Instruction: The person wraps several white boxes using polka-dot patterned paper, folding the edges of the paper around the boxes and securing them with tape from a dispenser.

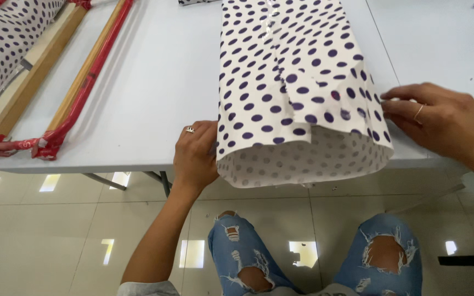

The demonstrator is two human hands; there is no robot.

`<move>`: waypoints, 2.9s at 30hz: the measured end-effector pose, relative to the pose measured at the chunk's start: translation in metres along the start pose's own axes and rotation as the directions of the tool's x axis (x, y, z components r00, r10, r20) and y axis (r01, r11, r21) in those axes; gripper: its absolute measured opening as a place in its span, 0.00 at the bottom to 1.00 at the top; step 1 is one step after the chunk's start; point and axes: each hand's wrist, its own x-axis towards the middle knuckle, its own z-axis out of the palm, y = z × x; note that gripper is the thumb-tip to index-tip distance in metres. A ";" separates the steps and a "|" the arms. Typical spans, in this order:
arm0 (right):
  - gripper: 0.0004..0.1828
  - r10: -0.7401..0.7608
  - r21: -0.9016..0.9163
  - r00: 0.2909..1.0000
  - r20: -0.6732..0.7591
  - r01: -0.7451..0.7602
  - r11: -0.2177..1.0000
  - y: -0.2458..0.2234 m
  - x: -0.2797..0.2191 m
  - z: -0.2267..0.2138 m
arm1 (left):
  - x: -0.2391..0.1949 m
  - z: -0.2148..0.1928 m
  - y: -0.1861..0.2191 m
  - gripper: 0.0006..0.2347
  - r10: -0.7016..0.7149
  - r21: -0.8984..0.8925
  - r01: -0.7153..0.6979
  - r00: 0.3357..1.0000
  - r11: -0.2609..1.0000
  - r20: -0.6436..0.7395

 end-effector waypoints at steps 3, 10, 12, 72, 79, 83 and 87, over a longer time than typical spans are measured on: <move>0.12 -0.266 -0.123 0.927 -0.263 0.241 0.963 0.006 0.011 0.008 | -0.001 -0.003 -0.002 0.17 -0.029 -0.083 0.029 1.000 0.996 0.003; 0.12 -0.577 -0.294 0.752 -0.320 0.500 0.815 0.002 0.036 0.005 | 0.006 -0.002 -0.014 0.24 0.085 -0.136 -0.086 0.996 0.987 -0.006; 0.13 -0.637 -0.338 0.675 -0.373 0.541 0.770 -0.007 0.046 -0.006 | 0.016 -0.008 -0.012 0.08 0.378 0.087 -0.368 0.911 0.926 -0.167; 0.22 -0.363 0.197 0.743 -0.562 0.547 0.814 -0.038 0.080 -0.059 | 0.075 -0.053 -0.010 0.10 0.520 -0.068 -0.538 0.835 0.840 -0.180; 0.20 -0.429 0.006 0.673 -0.603 0.542 0.841 -0.024 0.070 -0.046 | 0.071 -0.044 -0.034 0.17 0.729 0.197 -0.705 0.676 0.681 -0.103; 0.36 -0.567 -0.173 0.635 -0.525 0.572 0.801 -0.016 0.076 -0.033 | 0.072 -0.035 -0.037 0.06 0.738 0.220 -0.709 0.667 0.670 -0.101; 0.31 -0.584 -0.209 0.629 -0.513 0.568 0.796 -0.014 0.079 -0.027 | 0.069 -0.029 -0.043 0.14 0.727 0.217 -0.700 0.683 0.680 -0.074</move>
